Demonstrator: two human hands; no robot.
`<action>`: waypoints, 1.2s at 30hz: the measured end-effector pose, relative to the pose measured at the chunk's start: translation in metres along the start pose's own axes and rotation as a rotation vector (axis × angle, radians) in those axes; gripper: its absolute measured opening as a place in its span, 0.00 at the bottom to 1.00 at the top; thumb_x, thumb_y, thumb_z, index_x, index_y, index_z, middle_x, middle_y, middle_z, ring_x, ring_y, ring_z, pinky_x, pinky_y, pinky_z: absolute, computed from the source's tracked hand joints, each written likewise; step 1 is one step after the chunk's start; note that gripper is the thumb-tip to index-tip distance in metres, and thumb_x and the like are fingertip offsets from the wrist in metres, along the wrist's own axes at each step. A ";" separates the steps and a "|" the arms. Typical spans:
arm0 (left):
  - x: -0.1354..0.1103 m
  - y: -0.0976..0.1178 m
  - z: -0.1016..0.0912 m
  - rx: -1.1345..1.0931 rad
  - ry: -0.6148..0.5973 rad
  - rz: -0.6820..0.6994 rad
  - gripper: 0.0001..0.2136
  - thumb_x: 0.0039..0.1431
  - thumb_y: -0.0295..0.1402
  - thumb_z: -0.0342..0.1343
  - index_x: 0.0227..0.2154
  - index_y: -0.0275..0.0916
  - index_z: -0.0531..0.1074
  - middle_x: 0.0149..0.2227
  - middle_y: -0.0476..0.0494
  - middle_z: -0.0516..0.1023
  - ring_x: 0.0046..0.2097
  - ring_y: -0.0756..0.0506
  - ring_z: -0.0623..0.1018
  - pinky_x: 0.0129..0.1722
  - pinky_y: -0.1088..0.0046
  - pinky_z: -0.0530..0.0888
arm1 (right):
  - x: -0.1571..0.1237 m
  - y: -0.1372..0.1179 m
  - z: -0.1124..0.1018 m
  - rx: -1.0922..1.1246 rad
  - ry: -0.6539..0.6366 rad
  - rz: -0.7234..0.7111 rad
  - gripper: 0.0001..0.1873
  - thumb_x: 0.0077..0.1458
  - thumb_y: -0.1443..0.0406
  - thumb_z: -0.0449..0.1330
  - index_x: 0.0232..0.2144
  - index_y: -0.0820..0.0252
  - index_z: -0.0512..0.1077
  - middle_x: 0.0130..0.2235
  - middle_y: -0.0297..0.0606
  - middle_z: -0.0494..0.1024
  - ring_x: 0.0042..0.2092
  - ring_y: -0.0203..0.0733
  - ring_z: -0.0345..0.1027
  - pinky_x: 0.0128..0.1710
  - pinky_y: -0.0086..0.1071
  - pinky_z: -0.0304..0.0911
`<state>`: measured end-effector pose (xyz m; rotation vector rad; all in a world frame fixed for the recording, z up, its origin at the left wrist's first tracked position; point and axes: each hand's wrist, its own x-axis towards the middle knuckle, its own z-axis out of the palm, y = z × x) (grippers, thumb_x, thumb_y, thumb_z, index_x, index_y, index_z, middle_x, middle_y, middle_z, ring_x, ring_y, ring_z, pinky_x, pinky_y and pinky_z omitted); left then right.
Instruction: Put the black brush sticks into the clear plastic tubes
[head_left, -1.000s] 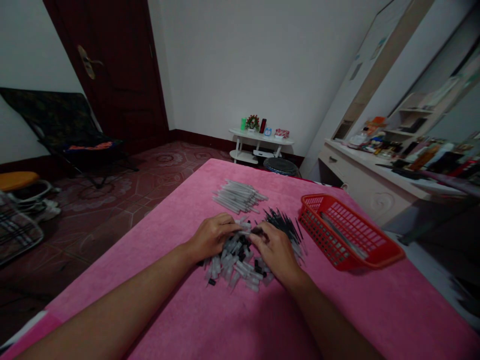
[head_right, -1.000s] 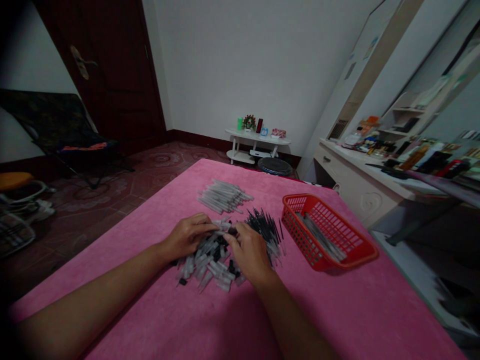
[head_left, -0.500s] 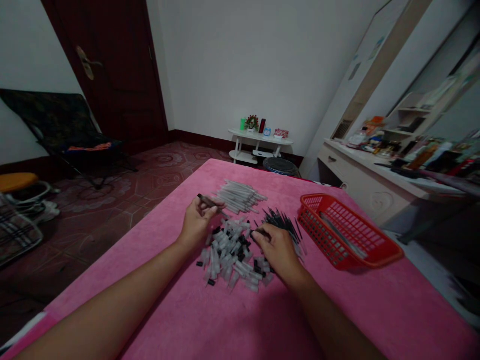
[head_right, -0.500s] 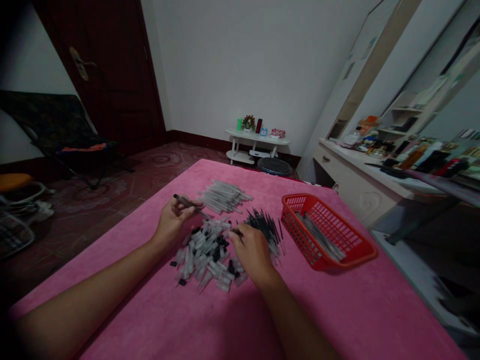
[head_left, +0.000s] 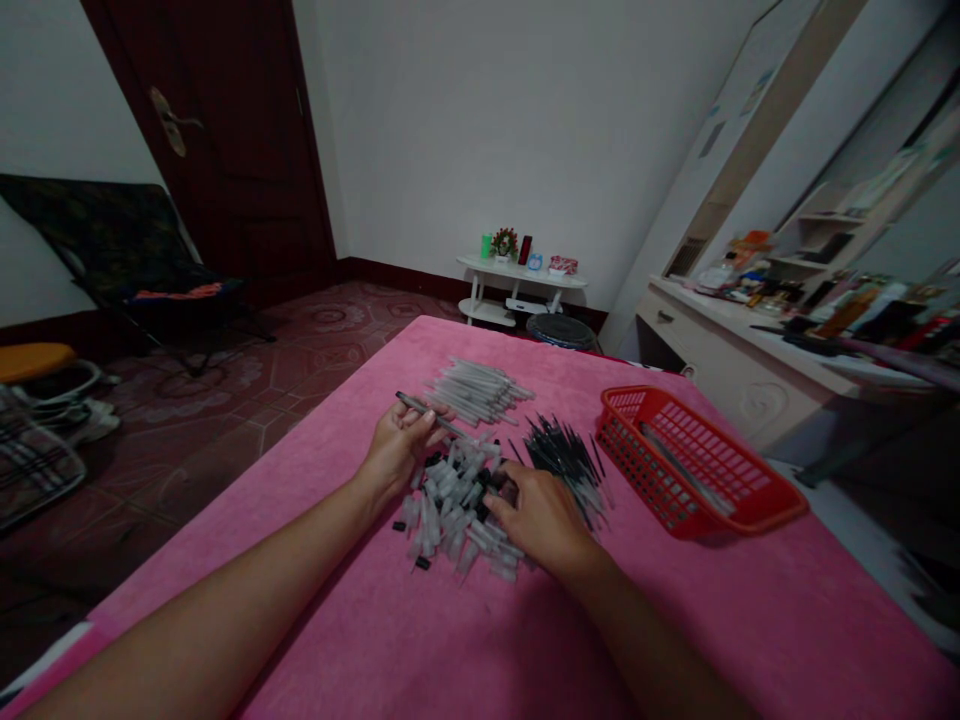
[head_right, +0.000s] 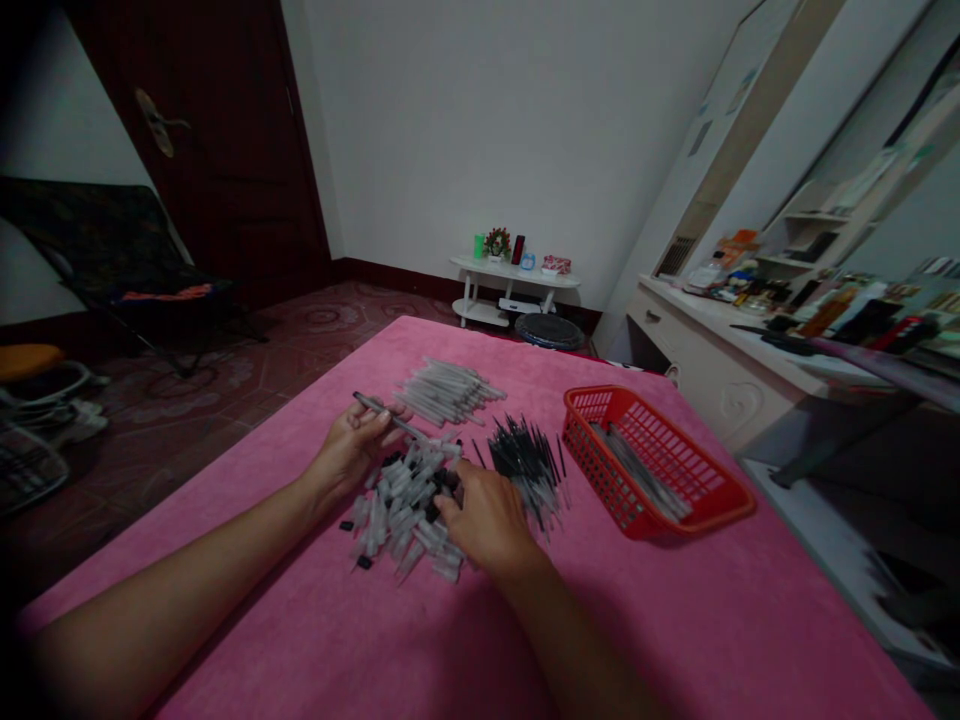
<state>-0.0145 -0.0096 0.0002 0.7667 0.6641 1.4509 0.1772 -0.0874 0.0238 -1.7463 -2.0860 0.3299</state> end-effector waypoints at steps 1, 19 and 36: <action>0.000 0.000 0.000 0.002 -0.003 -0.001 0.16 0.43 0.26 0.66 0.34 0.37 0.66 0.36 0.45 0.78 0.41 0.45 0.79 0.35 0.73 0.77 | 0.001 0.002 0.001 0.026 -0.003 0.004 0.08 0.48 0.62 0.61 0.34 0.56 0.74 0.28 0.36 0.77 0.29 0.38 0.69 0.26 0.27 0.50; -0.002 -0.002 0.002 0.019 -0.043 -0.053 0.13 0.46 0.29 0.66 0.33 0.35 0.69 0.34 0.44 0.79 0.38 0.47 0.80 0.36 0.74 0.78 | 0.010 0.005 0.005 0.883 0.106 0.117 0.14 0.45 0.67 0.59 0.38 0.62 0.69 0.32 0.35 0.74 0.30 0.38 0.71 0.29 0.30 0.67; -0.013 -0.005 0.010 0.113 -0.093 -0.067 0.18 0.42 0.34 0.68 0.33 0.36 0.67 0.33 0.45 0.80 0.37 0.45 0.80 0.34 0.73 0.78 | 0.007 0.005 0.000 0.436 0.215 -0.058 0.07 0.48 0.69 0.58 0.31 0.60 0.74 0.33 0.36 0.75 0.32 0.37 0.67 0.32 0.28 0.60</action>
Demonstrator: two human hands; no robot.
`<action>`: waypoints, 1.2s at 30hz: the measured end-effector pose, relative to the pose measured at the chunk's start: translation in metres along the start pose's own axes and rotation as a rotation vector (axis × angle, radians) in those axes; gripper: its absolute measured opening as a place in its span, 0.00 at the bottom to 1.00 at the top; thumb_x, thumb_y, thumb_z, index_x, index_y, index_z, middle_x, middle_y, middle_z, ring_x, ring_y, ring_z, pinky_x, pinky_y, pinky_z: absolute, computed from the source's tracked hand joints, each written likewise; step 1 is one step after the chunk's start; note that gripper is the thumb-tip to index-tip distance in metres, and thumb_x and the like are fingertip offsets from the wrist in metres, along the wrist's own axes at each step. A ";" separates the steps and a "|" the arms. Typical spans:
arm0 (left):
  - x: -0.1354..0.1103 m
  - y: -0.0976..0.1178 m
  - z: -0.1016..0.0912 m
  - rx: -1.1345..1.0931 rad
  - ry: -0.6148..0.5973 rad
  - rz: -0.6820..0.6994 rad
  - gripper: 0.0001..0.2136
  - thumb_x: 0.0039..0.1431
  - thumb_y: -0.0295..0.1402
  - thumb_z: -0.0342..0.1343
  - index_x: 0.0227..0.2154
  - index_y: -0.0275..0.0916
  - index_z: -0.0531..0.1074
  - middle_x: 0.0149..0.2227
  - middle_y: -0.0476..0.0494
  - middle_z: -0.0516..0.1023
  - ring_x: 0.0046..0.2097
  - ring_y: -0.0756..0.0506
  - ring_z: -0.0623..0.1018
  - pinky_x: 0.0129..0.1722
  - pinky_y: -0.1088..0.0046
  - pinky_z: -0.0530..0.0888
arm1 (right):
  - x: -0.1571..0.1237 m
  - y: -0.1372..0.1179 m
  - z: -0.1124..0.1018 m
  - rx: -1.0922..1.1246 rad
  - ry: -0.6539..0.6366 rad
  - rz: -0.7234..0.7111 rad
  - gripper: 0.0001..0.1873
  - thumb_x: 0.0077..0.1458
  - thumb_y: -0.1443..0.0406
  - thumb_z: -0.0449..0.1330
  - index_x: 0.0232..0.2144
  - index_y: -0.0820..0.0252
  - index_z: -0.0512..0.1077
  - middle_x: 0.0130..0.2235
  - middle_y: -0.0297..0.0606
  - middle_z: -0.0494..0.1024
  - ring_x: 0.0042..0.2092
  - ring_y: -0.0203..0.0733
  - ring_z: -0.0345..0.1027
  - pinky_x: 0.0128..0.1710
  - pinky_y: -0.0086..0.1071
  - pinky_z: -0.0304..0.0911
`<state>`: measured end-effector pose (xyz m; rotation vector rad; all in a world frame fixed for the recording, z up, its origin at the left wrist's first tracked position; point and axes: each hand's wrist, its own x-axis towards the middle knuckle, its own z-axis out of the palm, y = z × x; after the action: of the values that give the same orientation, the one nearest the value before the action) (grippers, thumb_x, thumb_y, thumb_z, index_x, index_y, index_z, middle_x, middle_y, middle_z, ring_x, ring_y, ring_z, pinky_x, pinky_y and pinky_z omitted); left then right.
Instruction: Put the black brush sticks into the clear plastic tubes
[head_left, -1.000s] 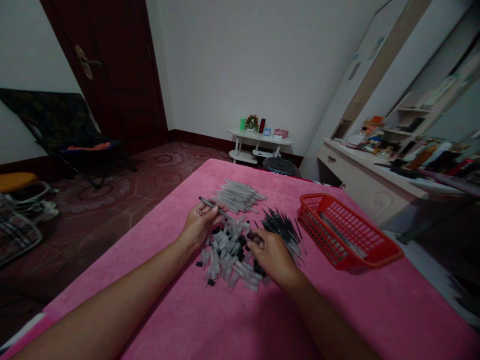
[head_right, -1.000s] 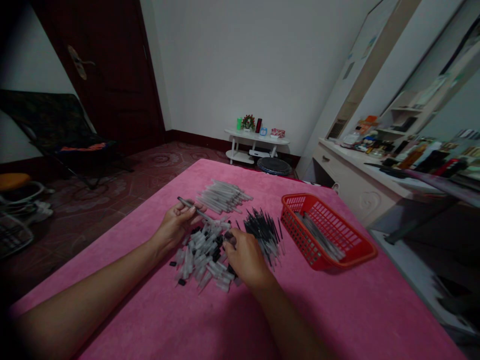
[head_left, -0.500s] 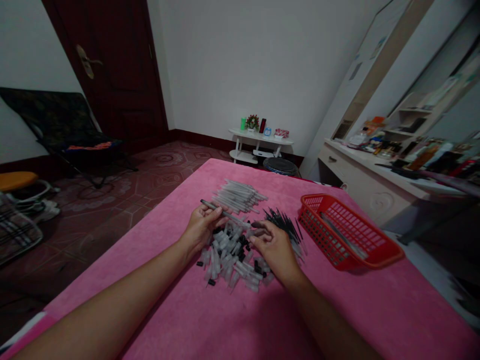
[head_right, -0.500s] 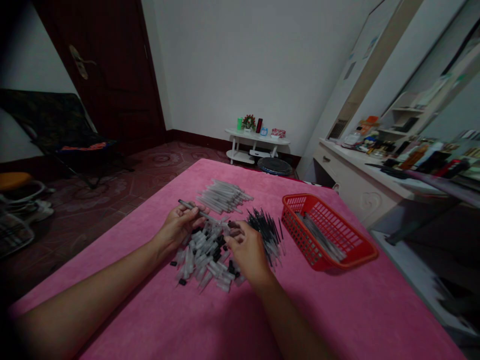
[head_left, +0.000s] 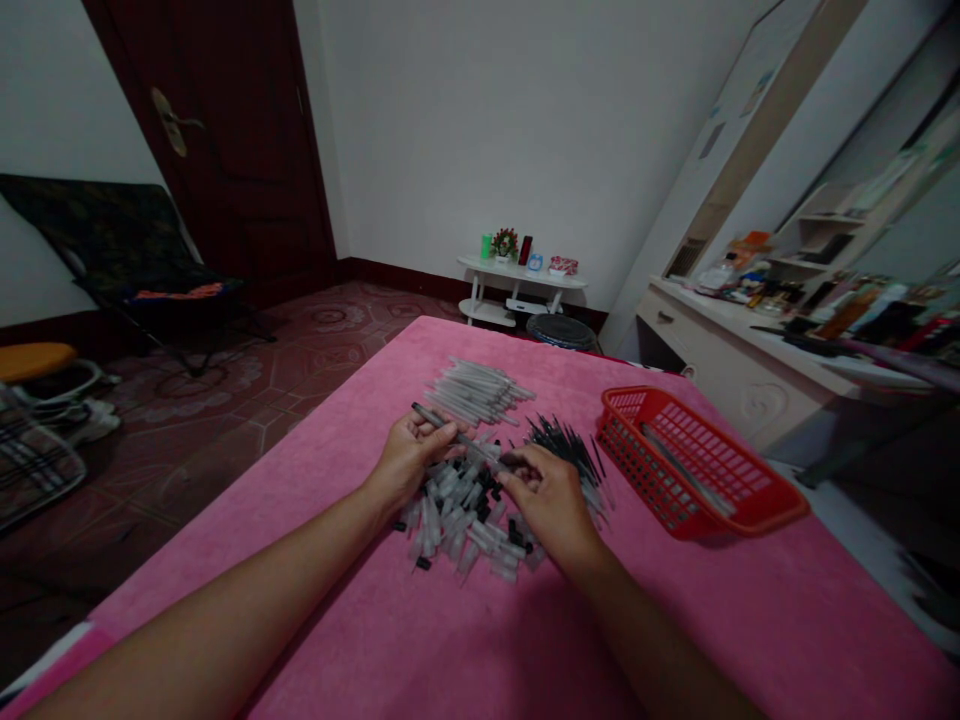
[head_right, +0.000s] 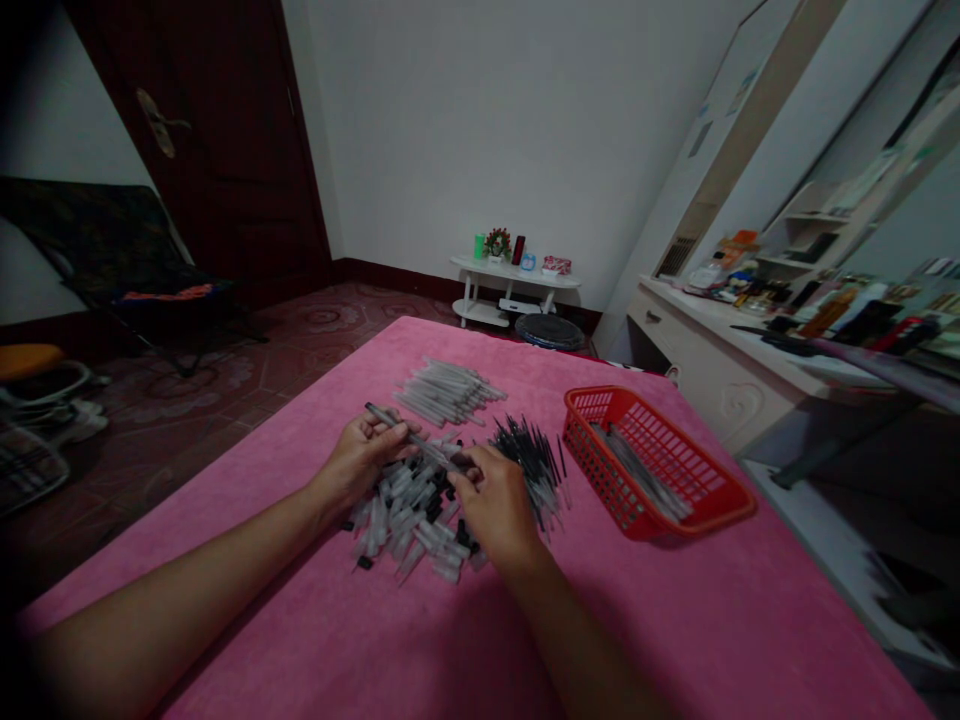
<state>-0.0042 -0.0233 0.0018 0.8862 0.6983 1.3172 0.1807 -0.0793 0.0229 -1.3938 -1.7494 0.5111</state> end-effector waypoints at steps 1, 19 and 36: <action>-0.001 0.000 0.001 0.009 -0.004 -0.008 0.18 0.42 0.34 0.68 0.33 0.36 0.67 0.33 0.45 0.80 0.36 0.45 0.80 0.34 0.73 0.78 | 0.000 -0.001 -0.001 -0.026 0.002 -0.021 0.07 0.49 0.69 0.58 0.32 0.59 0.74 0.33 0.36 0.75 0.32 0.37 0.67 0.33 0.28 0.60; -0.019 0.010 0.019 -0.007 -0.091 0.028 0.20 0.39 0.32 0.70 0.27 0.37 0.61 0.29 0.47 0.79 0.35 0.42 0.81 0.32 0.70 0.78 | -0.003 -0.019 -0.012 0.091 0.008 0.072 0.05 0.47 0.68 0.57 0.27 0.61 0.73 0.29 0.36 0.75 0.30 0.38 0.66 0.30 0.29 0.58; -0.018 0.010 0.025 0.174 -0.202 0.074 0.16 0.44 0.37 0.66 0.30 0.37 0.66 0.30 0.43 0.80 0.34 0.42 0.80 0.32 0.70 0.76 | 0.004 -0.034 -0.032 0.154 -0.265 0.159 0.08 0.46 0.63 0.59 0.25 0.62 0.75 0.24 0.33 0.73 0.25 0.34 0.62 0.23 0.26 0.54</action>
<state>0.0091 -0.0449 0.0225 1.1775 0.6326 1.2246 0.1859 -0.0910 0.0682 -1.4117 -1.7691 0.9333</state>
